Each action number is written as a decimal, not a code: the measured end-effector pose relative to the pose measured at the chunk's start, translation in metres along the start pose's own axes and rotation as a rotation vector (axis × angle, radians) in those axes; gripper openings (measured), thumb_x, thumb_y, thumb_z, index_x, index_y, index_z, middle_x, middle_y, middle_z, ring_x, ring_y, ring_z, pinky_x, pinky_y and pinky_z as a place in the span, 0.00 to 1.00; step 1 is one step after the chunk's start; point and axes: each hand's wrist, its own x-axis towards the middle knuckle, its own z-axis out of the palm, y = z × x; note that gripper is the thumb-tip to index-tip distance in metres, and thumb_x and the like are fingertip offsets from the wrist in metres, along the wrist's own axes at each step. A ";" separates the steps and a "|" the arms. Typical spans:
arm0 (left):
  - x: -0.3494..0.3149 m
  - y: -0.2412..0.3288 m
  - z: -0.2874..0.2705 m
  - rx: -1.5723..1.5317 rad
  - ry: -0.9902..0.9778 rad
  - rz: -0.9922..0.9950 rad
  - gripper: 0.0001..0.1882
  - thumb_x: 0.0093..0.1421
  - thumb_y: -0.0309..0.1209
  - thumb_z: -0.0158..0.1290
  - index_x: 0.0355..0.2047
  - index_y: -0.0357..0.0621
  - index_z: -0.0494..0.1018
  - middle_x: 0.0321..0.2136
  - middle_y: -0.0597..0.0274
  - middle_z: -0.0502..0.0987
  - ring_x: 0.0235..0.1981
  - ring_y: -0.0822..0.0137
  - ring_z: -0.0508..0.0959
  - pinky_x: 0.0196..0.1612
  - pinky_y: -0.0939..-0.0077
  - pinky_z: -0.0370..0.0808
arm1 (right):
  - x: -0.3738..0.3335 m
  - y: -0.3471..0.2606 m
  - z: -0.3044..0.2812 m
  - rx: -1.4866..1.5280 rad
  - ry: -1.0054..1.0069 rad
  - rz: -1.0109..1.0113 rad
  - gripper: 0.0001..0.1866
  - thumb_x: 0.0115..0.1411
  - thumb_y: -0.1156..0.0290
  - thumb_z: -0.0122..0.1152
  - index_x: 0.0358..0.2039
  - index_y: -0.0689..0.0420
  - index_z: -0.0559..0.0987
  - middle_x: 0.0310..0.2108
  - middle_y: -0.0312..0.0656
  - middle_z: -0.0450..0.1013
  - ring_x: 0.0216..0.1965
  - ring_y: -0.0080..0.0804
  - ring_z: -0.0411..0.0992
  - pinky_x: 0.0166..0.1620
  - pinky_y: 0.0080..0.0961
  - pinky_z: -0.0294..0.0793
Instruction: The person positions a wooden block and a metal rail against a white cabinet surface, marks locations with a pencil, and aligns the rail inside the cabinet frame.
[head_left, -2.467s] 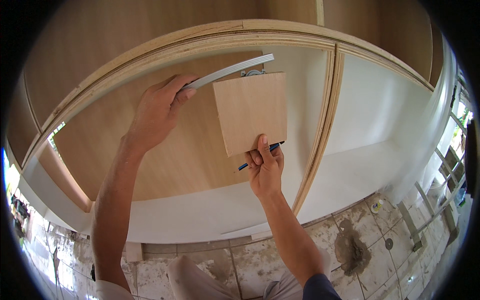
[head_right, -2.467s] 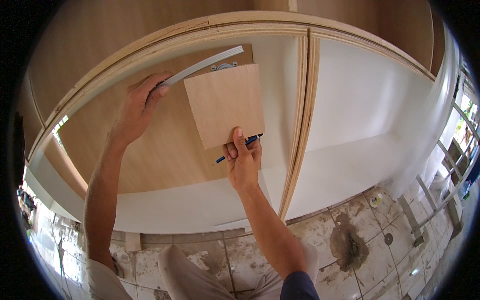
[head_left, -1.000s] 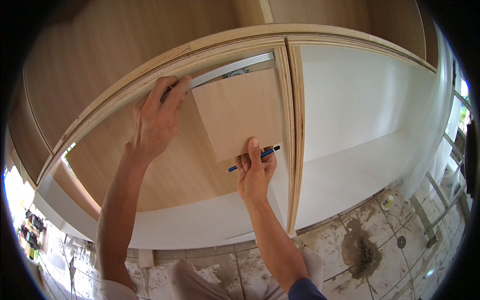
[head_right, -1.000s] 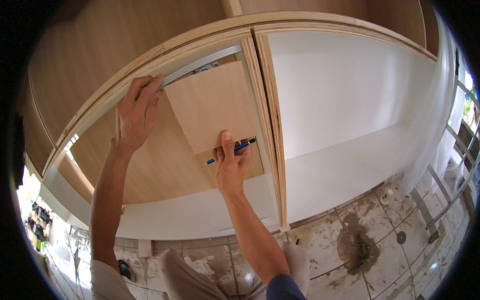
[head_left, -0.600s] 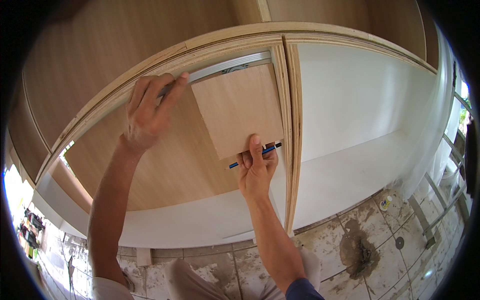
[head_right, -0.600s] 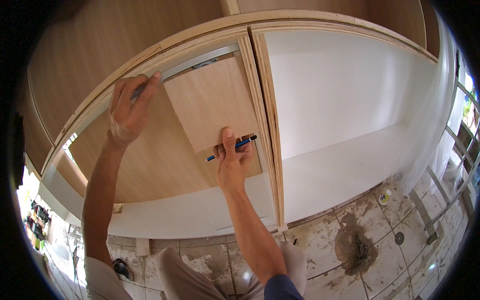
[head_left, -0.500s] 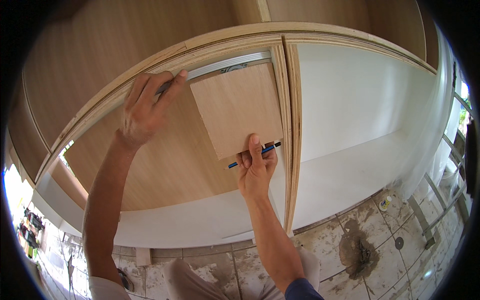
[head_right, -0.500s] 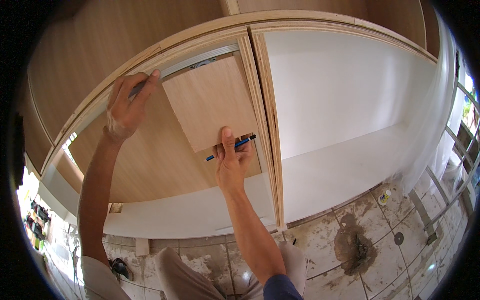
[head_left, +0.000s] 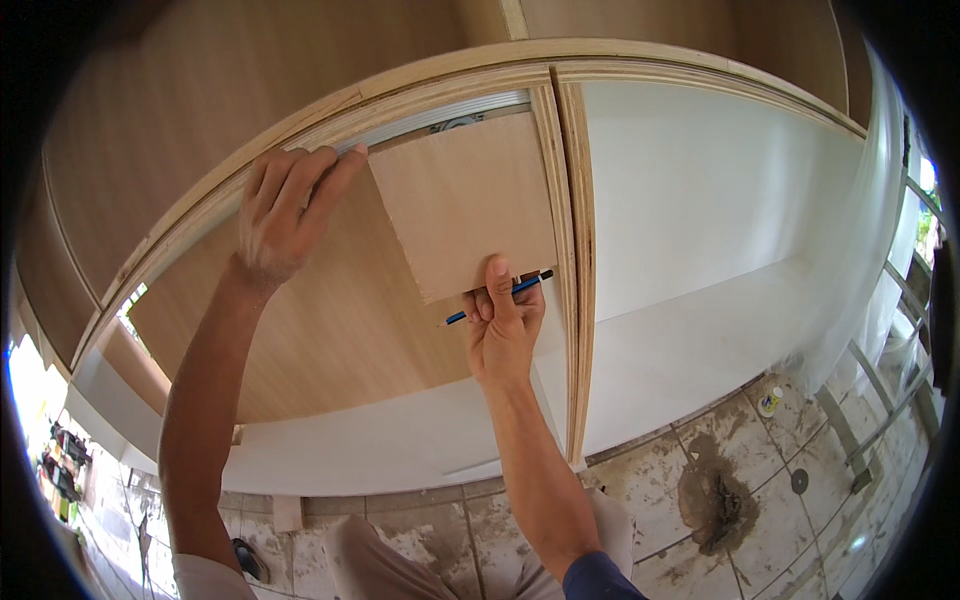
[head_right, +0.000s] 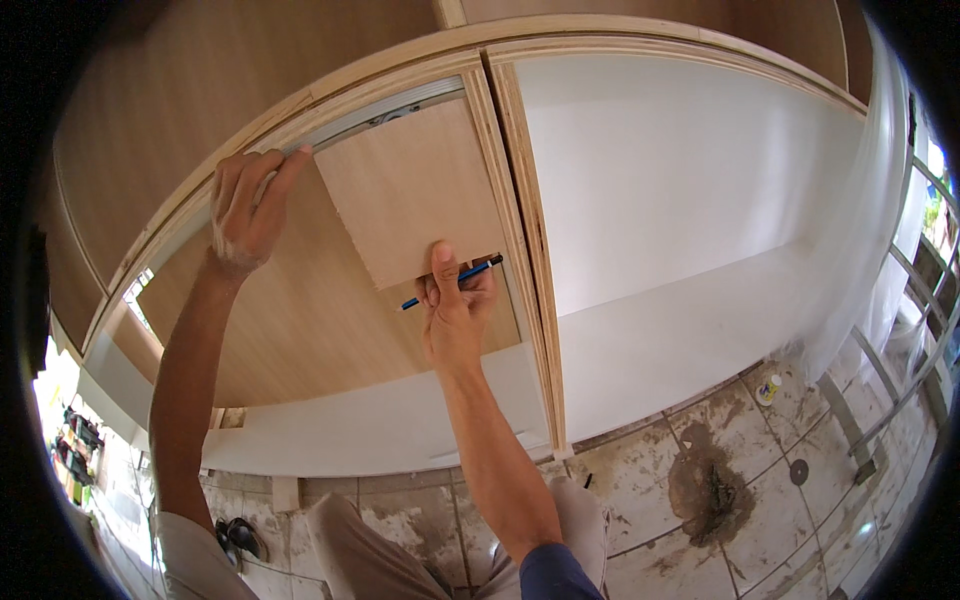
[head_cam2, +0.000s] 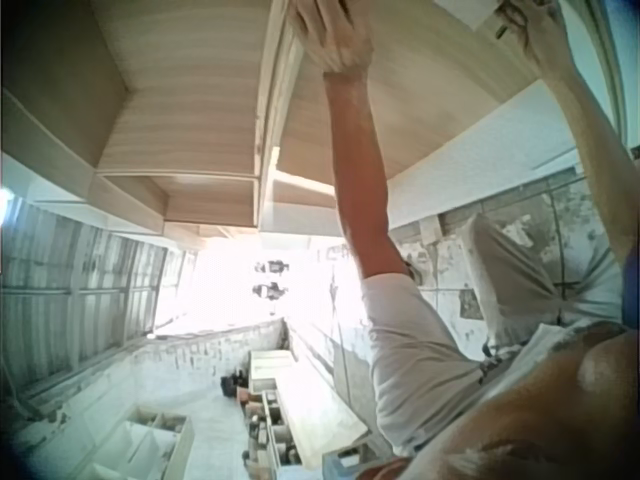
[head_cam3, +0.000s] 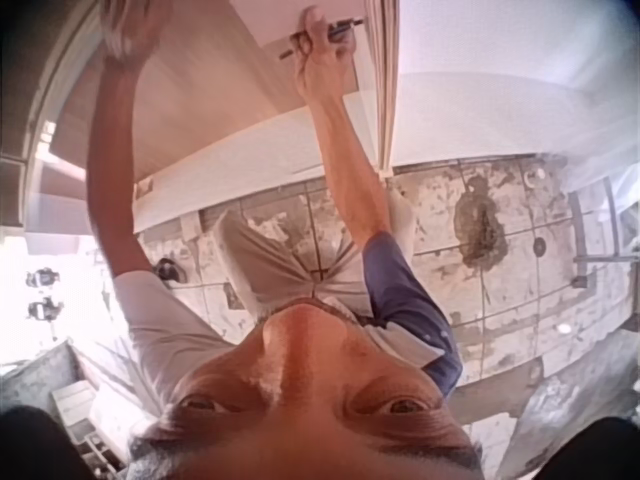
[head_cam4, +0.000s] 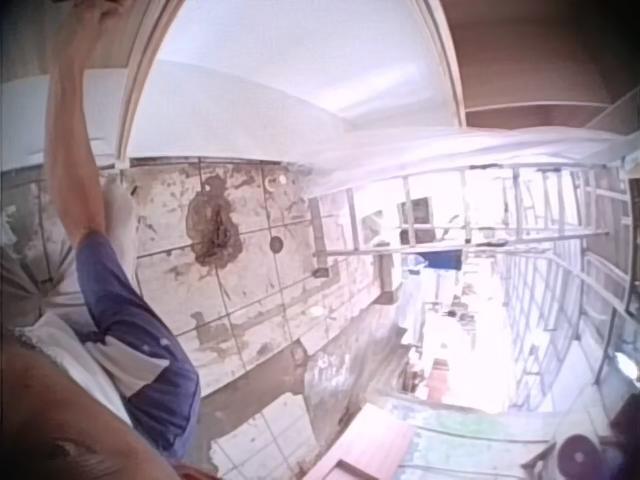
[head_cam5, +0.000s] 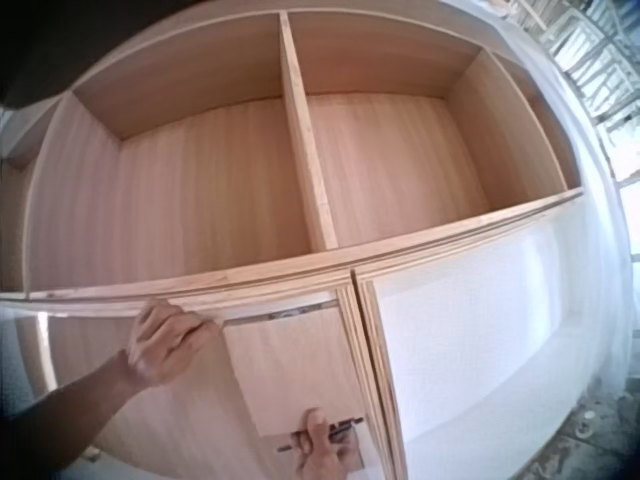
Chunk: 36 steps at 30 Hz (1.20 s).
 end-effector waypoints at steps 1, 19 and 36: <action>0.001 0.000 0.000 0.005 0.018 -0.007 0.22 0.50 0.16 0.61 0.48 0.38 0.81 0.39 0.61 0.76 0.38 0.63 0.74 0.40 0.68 0.73 | 0.000 0.000 0.000 0.000 0.004 0.001 0.10 0.68 0.64 0.66 0.33 0.49 0.73 0.22 0.23 0.63 0.19 0.11 0.57 0.25 0.16 0.58; 0.032 0.081 0.010 -1.591 0.404 -1.669 0.26 0.61 0.38 0.66 0.54 0.40 0.72 0.50 0.60 0.76 0.50 0.67 0.75 0.55 0.67 0.67 | 0.007 0.009 -0.007 -0.005 -0.033 -0.042 0.08 0.69 0.65 0.63 0.34 0.49 0.73 0.22 0.24 0.63 0.20 0.10 0.57 0.25 0.14 0.57; 0.040 0.077 0.044 -1.698 0.726 -1.443 0.22 0.67 0.39 0.61 0.52 0.36 0.71 0.50 0.59 0.77 0.52 0.68 0.76 0.58 0.67 0.74 | 0.005 0.006 -0.001 0.008 0.050 -0.023 0.11 0.67 0.64 0.67 0.32 0.49 0.72 0.22 0.24 0.65 0.19 0.11 0.58 0.25 0.16 0.58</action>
